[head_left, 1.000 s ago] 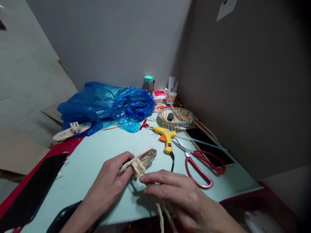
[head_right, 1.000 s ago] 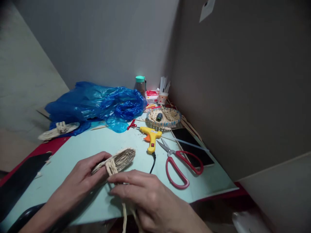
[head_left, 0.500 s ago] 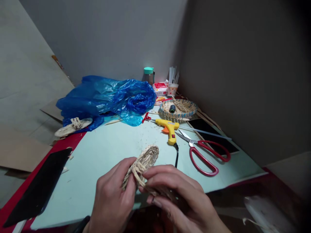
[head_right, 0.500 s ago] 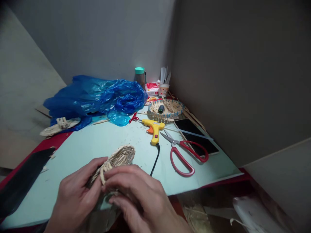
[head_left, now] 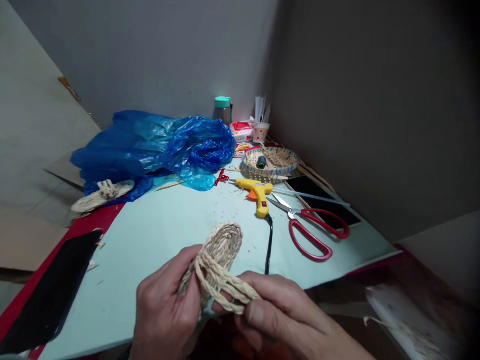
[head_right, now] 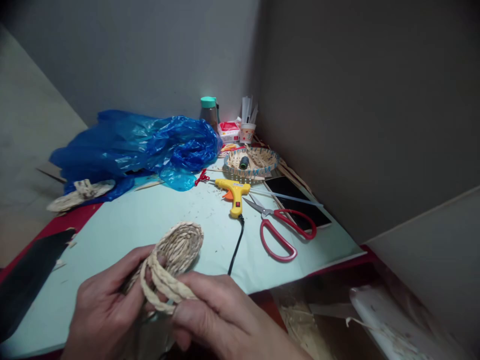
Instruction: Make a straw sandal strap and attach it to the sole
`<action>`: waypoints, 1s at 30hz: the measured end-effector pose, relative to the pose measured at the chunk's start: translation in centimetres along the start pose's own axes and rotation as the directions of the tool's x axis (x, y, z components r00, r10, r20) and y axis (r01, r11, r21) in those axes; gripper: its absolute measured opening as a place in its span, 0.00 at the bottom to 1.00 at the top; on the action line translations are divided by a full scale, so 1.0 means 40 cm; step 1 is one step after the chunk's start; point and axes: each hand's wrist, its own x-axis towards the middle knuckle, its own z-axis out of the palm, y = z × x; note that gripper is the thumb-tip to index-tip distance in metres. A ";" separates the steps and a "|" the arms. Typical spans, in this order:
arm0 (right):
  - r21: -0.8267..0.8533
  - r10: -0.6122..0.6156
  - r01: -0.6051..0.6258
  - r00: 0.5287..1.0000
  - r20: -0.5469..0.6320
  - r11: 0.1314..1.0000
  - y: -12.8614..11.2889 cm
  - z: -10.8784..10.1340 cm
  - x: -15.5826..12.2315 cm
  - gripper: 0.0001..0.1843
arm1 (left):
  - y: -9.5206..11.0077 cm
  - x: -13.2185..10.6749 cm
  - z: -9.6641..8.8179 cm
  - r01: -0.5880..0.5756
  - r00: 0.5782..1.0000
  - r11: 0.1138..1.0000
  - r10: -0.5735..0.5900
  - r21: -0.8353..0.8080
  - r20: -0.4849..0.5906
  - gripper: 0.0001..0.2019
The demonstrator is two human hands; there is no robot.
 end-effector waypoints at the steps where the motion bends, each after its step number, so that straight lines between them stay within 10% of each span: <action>1: 0.017 -0.023 0.023 1.000 0.010 1.000 0.001 0.000 0.004 0.18 | 0.004 0.000 0.002 0.049 0.999 0.998 -0.049 -0.032 0.014 0.11; 10: 0.313 -0.107 0.098 0.994 0.013 0.945 0.064 0.001 0.029 0.19 | 0.024 0.005 0.008 0.340 0.939 0.909 -0.312 -0.242 0.146 0.12; 20: 0.023 -0.056 0.058 0.994 -0.094 0.998 0.031 -0.003 0.012 0.16 | -0.004 0.008 0.011 0.501 0.866 0.777 -0.449 -0.382 0.222 0.14; 30: -0.349 -0.412 0.322 0.883 -0.226 0.880 0.012 0.003 0.028 0.14 | -0.052 -0.004 0.027 0.581 0.813 0.578 -0.433 -0.572 0.389 0.21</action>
